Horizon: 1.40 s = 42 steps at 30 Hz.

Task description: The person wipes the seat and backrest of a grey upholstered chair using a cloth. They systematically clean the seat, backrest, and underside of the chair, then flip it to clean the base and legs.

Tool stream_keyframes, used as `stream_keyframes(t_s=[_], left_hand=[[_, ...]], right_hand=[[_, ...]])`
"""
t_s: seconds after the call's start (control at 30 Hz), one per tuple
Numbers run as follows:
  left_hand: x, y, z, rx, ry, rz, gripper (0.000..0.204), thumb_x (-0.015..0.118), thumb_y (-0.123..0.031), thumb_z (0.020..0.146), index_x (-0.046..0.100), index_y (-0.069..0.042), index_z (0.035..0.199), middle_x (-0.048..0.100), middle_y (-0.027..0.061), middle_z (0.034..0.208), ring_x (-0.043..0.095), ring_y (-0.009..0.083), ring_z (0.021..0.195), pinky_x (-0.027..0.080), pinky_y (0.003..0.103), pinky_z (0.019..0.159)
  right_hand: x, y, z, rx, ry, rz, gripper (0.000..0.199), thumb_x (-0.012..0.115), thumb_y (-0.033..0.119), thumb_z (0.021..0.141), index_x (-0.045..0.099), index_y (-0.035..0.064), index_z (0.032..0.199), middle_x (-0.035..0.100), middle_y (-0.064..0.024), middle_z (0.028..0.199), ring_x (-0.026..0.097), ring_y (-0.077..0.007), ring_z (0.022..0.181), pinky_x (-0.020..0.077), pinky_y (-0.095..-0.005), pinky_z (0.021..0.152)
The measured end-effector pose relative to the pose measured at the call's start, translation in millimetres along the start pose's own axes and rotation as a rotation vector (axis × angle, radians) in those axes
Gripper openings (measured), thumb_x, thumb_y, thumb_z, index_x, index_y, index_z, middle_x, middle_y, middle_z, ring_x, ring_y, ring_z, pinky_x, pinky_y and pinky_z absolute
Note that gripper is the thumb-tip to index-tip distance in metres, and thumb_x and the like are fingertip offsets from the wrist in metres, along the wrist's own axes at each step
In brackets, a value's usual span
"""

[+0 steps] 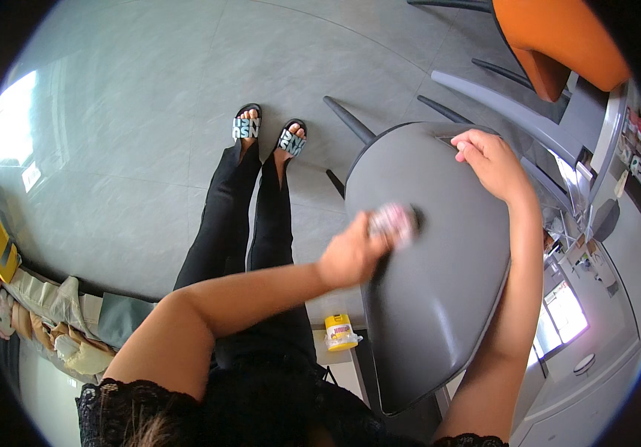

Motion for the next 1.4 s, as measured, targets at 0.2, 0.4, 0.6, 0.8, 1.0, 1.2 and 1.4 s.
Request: stream_keyframes(t_s=[0.2,0.4,0.6,0.8,1.0,1.2,1.4], left_hand=[[-4,21,23,-0.290,-0.022,-0.134,0.055,0.057,0.002,0.076,0.057,-0.016,0.128,0.045,0.0258,0.119,0.057,0.0462,0.093,0.053,0.044,0.086],[-46,-108,9,0.340,-0.095,0.009,0.047,0.065,-0.011,0.075,0.061,-0.018,0.122,0.046,0.0269,0.124,0.061,0.0402,0.098,0.056,0.044,0.078],[27,88,54,-0.269,0.291,0.317,0.060,0.057,-0.009,0.081,0.048,-0.026,0.138,0.042,0.0232,0.131,0.057,0.0378,0.110,0.051,0.042,0.091],[-33,-102,-6,0.176,-0.126,-0.079,0.060,0.063,-0.005,0.073,0.057,-0.023,0.130,0.044,0.0280,0.123,0.060,0.0413,0.094,0.055,0.043,0.078],[12,-38,-34,0.001,-0.210,-0.069,0.053,0.055,0.001,0.077,0.057,-0.019,0.126,0.046,0.0292,0.119,0.058,0.0447,0.095,0.052,0.045,0.083],[46,-27,-47,-0.035,-0.289,-0.010,0.051,0.049,0.003,0.078,0.059,-0.017,0.124,0.045,0.0291,0.122,0.055,0.0464,0.102,0.050,0.045,0.088],[-2,-173,-100,0.332,-0.545,-0.064,0.053,0.055,0.004,0.076,0.061,-0.020,0.123,0.048,0.0273,0.119,0.056,0.0458,0.103,0.050,0.045,0.088]], right_hand=[[-18,43,-49,-0.141,-0.232,0.013,0.029,0.051,0.019,0.095,0.064,-0.0001,0.113,0.069,-0.0180,0.102,0.067,-0.0281,0.096,0.0500,-0.0352,0.086],[-11,106,-189,-0.224,-0.270,0.090,0.023,0.056,0.011,0.094,0.065,0.0018,0.113,0.069,-0.0149,0.101,0.066,-0.0280,0.092,0.0490,-0.0373,0.087],[18,79,-200,-0.168,-0.513,0.439,0.045,0.037,0.028,0.102,0.058,-0.0059,0.122,0.067,-0.0175,0.110,0.061,-0.0233,0.105,0.0349,-0.0396,0.103],[23,65,-201,-0.155,-0.523,0.626,0.041,0.039,0.025,0.102,0.058,-0.0051,0.123,0.066,-0.0159,0.107,0.060,-0.0220,0.104,0.0404,-0.0344,0.097],[20,74,-203,-0.297,-0.626,0.605,0.040,0.040,0.024,0.103,0.059,-0.0055,0.121,0.067,-0.0178,0.108,0.062,-0.0216,0.099,0.0435,-0.0342,0.094],[18,69,-205,-0.381,-0.664,0.665,0.039,0.041,0.023,0.103,0.059,-0.0061,0.121,0.068,-0.0172,0.106,0.061,-0.0209,0.100,0.0448,-0.0339,0.093],[23,106,-282,-0.664,-0.657,0.511,0.051,0.040,0.034,0.104,0.048,-0.0065,0.133,0.058,-0.0220,0.126,0.054,-0.0272,0.119,0.0338,-0.0383,0.109]])
Point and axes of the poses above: each hand's wrist, its own z-axis towards the middle knuckle, its own x-axis out of the palm, y = z × x, the point moved 7 cm from there along z, towards the middle knuckle
